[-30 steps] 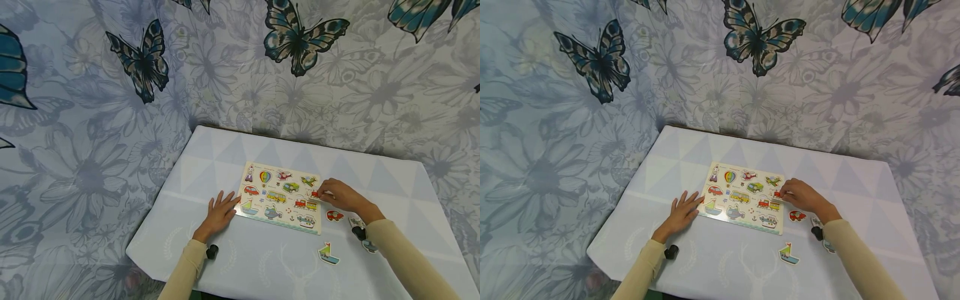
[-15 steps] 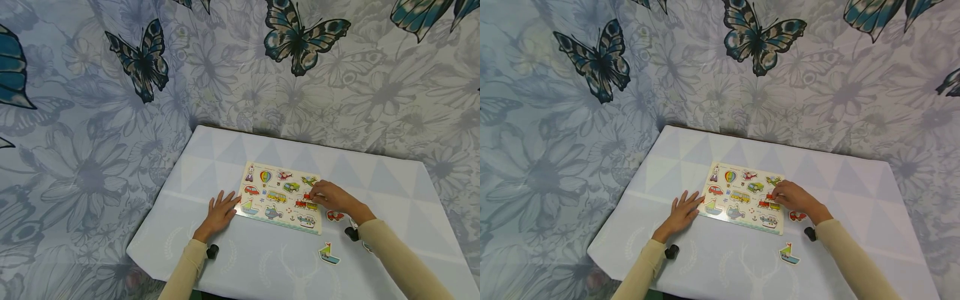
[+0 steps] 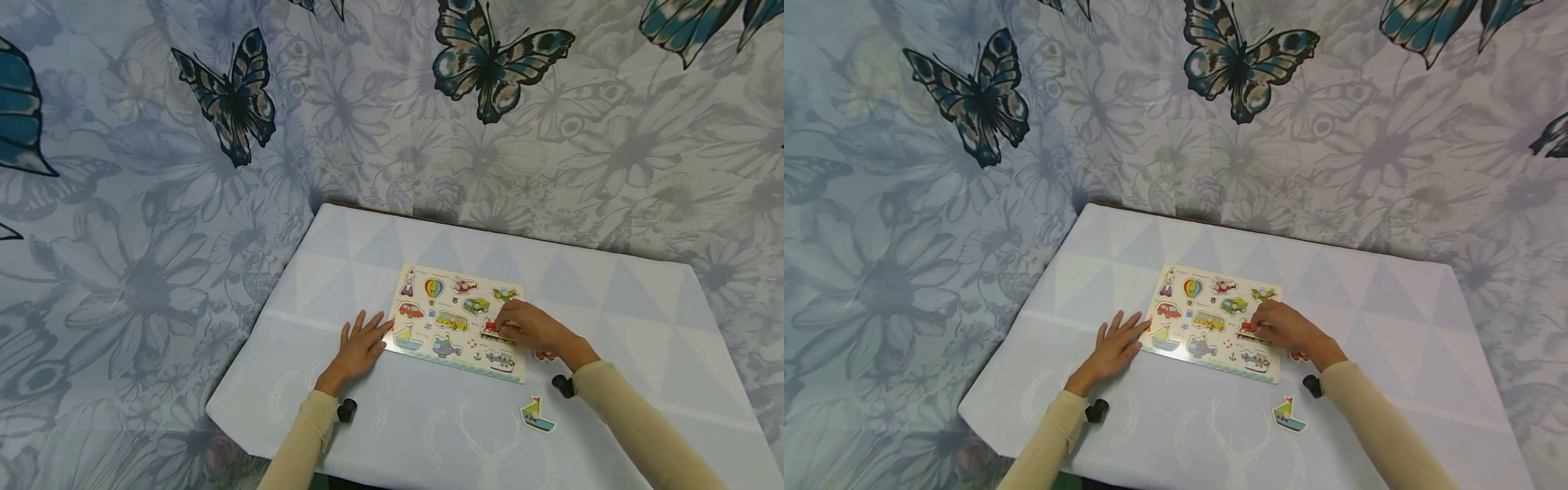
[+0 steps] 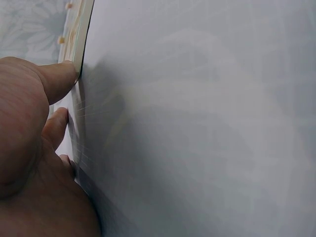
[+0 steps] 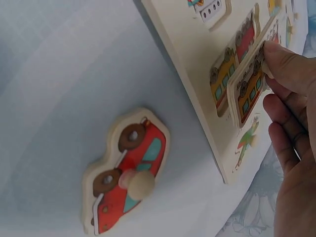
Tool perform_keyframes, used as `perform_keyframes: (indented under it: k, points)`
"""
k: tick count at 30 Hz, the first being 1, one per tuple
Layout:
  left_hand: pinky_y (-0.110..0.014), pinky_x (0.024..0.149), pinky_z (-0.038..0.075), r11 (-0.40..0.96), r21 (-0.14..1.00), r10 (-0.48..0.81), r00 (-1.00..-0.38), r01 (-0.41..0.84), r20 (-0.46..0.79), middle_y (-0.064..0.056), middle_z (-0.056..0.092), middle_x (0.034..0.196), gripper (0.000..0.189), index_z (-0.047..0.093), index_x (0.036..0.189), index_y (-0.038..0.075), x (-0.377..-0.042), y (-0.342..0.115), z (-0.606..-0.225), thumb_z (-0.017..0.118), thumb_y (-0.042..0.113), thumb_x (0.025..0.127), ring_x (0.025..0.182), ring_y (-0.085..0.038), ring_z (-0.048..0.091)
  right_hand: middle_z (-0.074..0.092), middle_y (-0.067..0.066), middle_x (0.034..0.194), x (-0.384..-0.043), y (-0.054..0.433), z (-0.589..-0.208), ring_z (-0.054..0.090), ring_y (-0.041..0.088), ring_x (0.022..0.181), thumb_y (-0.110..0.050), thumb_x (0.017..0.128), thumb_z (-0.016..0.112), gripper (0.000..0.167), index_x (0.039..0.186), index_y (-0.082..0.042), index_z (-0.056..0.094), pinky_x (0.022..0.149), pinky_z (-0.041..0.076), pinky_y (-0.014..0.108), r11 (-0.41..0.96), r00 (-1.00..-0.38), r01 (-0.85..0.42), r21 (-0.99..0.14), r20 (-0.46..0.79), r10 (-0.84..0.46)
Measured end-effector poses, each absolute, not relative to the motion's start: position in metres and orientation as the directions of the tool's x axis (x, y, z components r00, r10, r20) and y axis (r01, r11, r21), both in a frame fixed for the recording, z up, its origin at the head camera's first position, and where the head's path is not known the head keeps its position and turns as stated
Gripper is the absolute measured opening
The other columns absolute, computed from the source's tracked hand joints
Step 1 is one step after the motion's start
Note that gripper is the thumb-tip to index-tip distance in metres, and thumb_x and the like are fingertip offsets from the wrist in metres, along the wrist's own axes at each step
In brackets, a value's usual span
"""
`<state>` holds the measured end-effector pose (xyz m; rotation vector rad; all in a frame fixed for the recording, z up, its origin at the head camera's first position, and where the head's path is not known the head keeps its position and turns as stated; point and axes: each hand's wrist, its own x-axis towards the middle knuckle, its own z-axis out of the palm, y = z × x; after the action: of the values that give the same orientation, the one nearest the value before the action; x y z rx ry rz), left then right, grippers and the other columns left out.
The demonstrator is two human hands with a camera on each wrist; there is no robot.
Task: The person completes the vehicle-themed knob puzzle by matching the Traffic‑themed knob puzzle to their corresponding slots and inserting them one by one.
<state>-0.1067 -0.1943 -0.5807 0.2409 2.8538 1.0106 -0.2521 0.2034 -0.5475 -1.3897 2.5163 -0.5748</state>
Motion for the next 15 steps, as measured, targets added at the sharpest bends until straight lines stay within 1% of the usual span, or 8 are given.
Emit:
perform_keyframes:
  k: [3,5,7,11,14,15]
  points:
    - [-0.071,0.115,0.004,0.775,0.626,0.181,-0.981,0.094,-0.076,-0.012,0.034,0.162,0.047,0.047,0.151,0.016,-0.1072,-0.1951,-0.5816,0.051,0.024,0.105,0.153,-0.047,0.009,0.064,-0.006,0.098,-0.2510,0.2005,-0.5520,0.056,0.013,0.091,-0.011,0.093,0.071,0.007,0.096,-0.017,0.072,0.091,0.050,0.048,0.457,-0.516,-0.778,-0.431,0.024,-0.856]
    - [-0.070,0.116,0.004,0.780,0.620,0.180,-0.979,0.085,-0.093,-0.010,0.033,0.163,0.048,0.046,0.152,0.018,-0.1075,-0.1954,-0.5821,0.051,0.026,0.105,0.154,-0.045,0.008,0.065,-0.005,0.097,-0.2502,0.1995,-0.5549,0.058,0.015,0.091,-0.009,0.092,0.072,0.008,0.095,-0.016,0.072,0.101,0.045,0.058,0.442,-0.505,-0.782,-0.439,0.032,-0.862]
    - [-0.070,0.116,0.004,0.785,0.615,0.179,-0.978,0.078,-0.104,-0.009,0.032,0.163,0.048,0.046,0.152,0.019,-0.1077,-0.1958,-0.5827,0.051,0.026,0.105,0.154,-0.044,0.007,0.065,-0.005,0.097,-0.2491,0.1985,-0.5570,0.059,0.015,0.091,-0.009,0.092,0.071,0.007,0.094,-0.016,0.072,0.106,0.036,0.066,0.437,-0.499,-0.784,-0.442,0.029,-0.866]
    - [-0.069,0.117,0.004,0.784,0.616,0.178,-0.978,0.072,-0.113,-0.008,0.031,0.164,0.048,0.045,0.152,0.021,-0.1083,-0.1969,-0.5842,0.051,0.028,0.105,0.154,-0.043,0.006,0.065,-0.003,0.095,-0.2475,0.1966,-0.5579,0.059,0.016,0.089,-0.008,0.092,0.071,0.007,0.094,-0.015,0.071,0.108,0.032,0.069,0.440,-0.504,-0.772,-0.458,0.021,-0.863]
    - [-0.069,0.117,0.003,0.783,0.617,0.179,-0.977,0.073,-0.112,-0.007,0.031,0.164,0.048,0.045,0.153,0.021,-0.1088,-0.1978,-0.5857,0.051,0.029,0.105,0.155,-0.042,0.006,0.064,-0.004,0.095,-0.2470,0.1955,-0.5576,0.059,0.015,0.089,-0.008,0.093,0.070,0.007,0.093,-0.016,0.071,0.108,0.032,0.068,0.449,-0.511,-0.766,-0.459,0.012,-0.859]
    - [-0.069,0.117,0.004,0.781,0.619,0.180,-0.978,0.074,-0.109,-0.008,0.031,0.164,0.048,0.045,0.152,0.021,-0.1087,-0.1980,-0.5860,0.051,0.028,0.105,0.154,-0.043,0.006,0.065,-0.004,0.095,-0.2469,0.1953,-0.5576,0.059,0.015,0.088,-0.010,0.093,0.070,0.005,0.093,-0.015,0.071,0.108,0.033,0.067,0.446,-0.509,-0.769,-0.458,0.015,-0.861]
